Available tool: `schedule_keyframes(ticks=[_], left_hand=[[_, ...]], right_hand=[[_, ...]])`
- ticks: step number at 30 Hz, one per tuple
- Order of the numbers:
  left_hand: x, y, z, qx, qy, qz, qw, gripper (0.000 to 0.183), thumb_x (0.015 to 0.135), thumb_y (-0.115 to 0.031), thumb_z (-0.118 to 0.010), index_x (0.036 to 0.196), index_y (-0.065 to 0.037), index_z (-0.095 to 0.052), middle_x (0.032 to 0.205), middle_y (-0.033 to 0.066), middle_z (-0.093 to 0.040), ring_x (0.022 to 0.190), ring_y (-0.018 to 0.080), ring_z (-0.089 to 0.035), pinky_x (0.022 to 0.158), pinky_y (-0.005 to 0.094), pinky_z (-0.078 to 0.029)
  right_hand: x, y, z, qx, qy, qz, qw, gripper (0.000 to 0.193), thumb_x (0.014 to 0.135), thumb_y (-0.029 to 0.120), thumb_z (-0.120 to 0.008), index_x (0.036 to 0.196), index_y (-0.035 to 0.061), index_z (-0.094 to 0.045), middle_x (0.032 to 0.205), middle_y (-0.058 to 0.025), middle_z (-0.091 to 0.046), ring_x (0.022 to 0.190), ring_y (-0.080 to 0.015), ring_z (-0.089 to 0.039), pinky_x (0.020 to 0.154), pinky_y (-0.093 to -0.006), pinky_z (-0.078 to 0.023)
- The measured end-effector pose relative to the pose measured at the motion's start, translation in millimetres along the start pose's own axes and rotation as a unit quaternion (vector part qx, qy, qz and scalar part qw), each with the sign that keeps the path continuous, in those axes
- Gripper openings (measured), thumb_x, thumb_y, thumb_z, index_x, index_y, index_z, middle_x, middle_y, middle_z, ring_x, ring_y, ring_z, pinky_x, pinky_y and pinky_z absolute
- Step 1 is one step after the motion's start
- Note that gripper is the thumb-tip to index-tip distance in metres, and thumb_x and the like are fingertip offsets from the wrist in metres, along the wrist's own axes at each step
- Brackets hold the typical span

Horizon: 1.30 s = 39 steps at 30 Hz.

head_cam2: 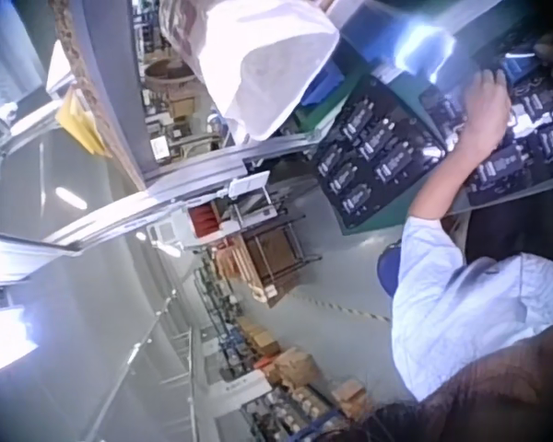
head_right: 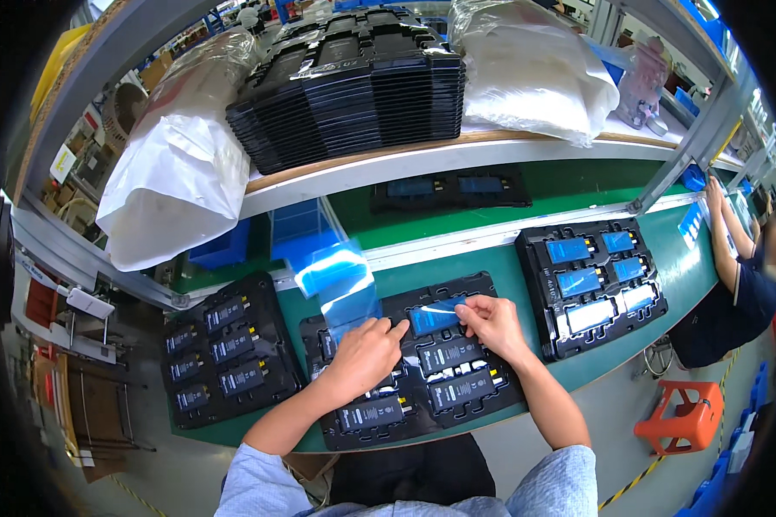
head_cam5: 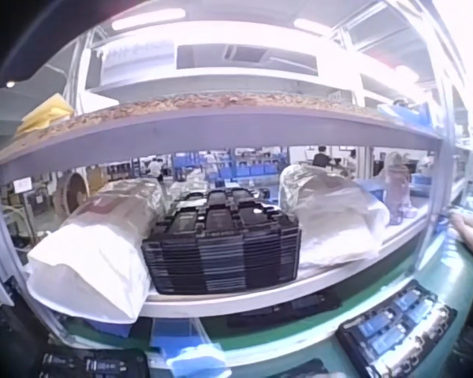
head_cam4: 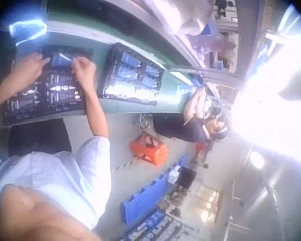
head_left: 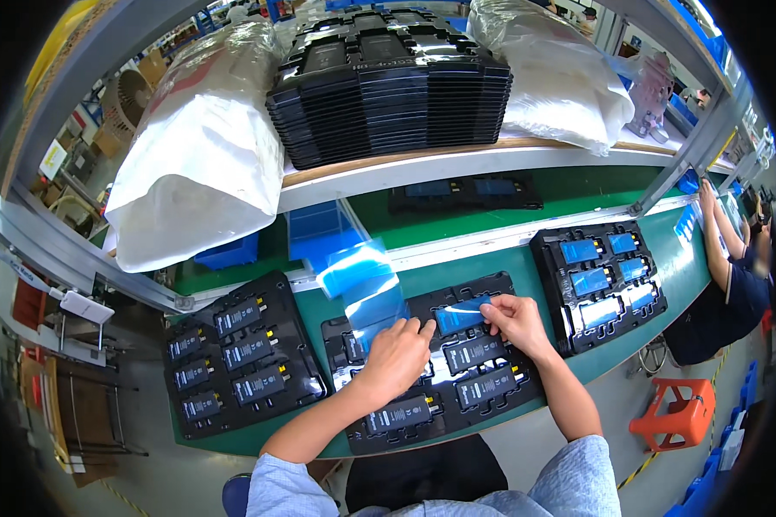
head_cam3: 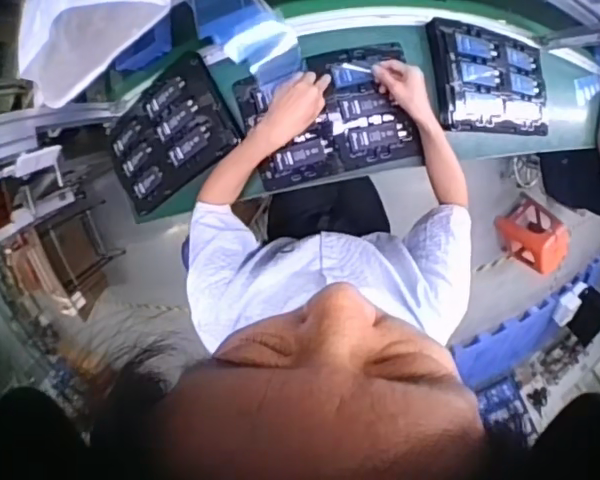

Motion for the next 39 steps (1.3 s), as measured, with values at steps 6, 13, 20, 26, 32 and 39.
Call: schedule_keyframes(ticks=[6,13,20,26,32,39], left_hand=[[0,1,2,-0.008,0.007,-0.001,1.000,0.036,0.082,-0.011,-0.056,0.115,0.001,-0.060,0.084,0.0116,-0.057,0.082,0.0280,-0.058,0.071,0.0387,-0.050],[1,2,4,-0.024,0.002,0.000,1.000,0.034,0.082,-0.010,-0.056,0.113,0.002,-0.061,0.085,0.0124,-0.058,0.083,0.0287,-0.059,0.073,0.0392,-0.050],[3,-1,-1,-0.014,-0.015,-0.011,1.000,0.037,0.081,-0.010,-0.057,0.116,-0.001,-0.059,0.083,0.0114,-0.057,0.083,0.0274,-0.059,0.072,0.0389,-0.050],[3,-5,-10,0.025,0.001,-0.025,0.999,0.040,0.080,-0.012,-0.060,0.120,-0.005,-0.058,0.082,0.0086,-0.053,0.082,0.0248,-0.057,0.071,0.0367,-0.049],[3,-6,-11,0.029,-0.001,-0.027,0.999,0.040,0.080,-0.013,-0.060,0.120,-0.005,-0.059,0.082,0.0082,-0.053,0.082,0.0244,-0.056,0.071,0.0360,-0.049],[3,-7,-10,0.017,-0.009,-0.030,0.999,0.039,0.080,-0.014,-0.060,0.118,-0.005,-0.060,0.082,0.0088,-0.054,0.082,0.0249,-0.057,0.072,0.0368,-0.049]], right_hand=[[0,1,-1,-0.008,-0.004,0.006,1.000,0.023,0.087,0.022,-0.067,0.090,-0.0007,-0.068,0.069,-0.0011,-0.064,0.054,-0.0057,-0.057,0.041,-0.0206,-0.041],[-1,4,-3,-0.016,-0.006,0.008,1.000,0.022,0.087,0.021,-0.066,0.089,-0.0014,-0.068,0.068,-0.0012,-0.064,0.053,-0.0058,-0.057,0.041,-0.0212,-0.040],[-3,10,-2,-0.030,-0.014,0.008,0.999,0.020,0.086,0.018,-0.066,0.087,-0.0026,-0.068,0.067,-0.0022,-0.064,0.053,-0.0067,-0.057,0.045,-0.0220,-0.043],[-3,12,-5,-0.051,-0.026,0.027,0.998,0.019,0.085,0.015,-0.067,0.085,-0.0040,-0.068,0.063,-0.0034,-0.064,0.052,-0.0074,-0.058,0.048,-0.0230,-0.045],[-1,6,-8,-0.095,-0.052,0.053,0.993,0.021,0.083,0.016,-0.069,0.084,-0.0043,-0.069,0.062,-0.0076,-0.065,0.054,-0.0089,-0.061,0.049,-0.0246,-0.047],[-4,11,-17,-0.287,-0.127,0.149,0.938,0.019,0.075,0.019,-0.072,0.079,0.0015,-0.066,0.068,-0.0105,-0.060,0.063,-0.0303,-0.061,0.059,-0.0407,-0.050]])
Point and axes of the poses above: each hand's wrist, its own x-axis towards the middle knuckle, its own z-axis out of the back of the hand, y = z × x, the point moved 1 cm from there along x, towards the middle knuckle
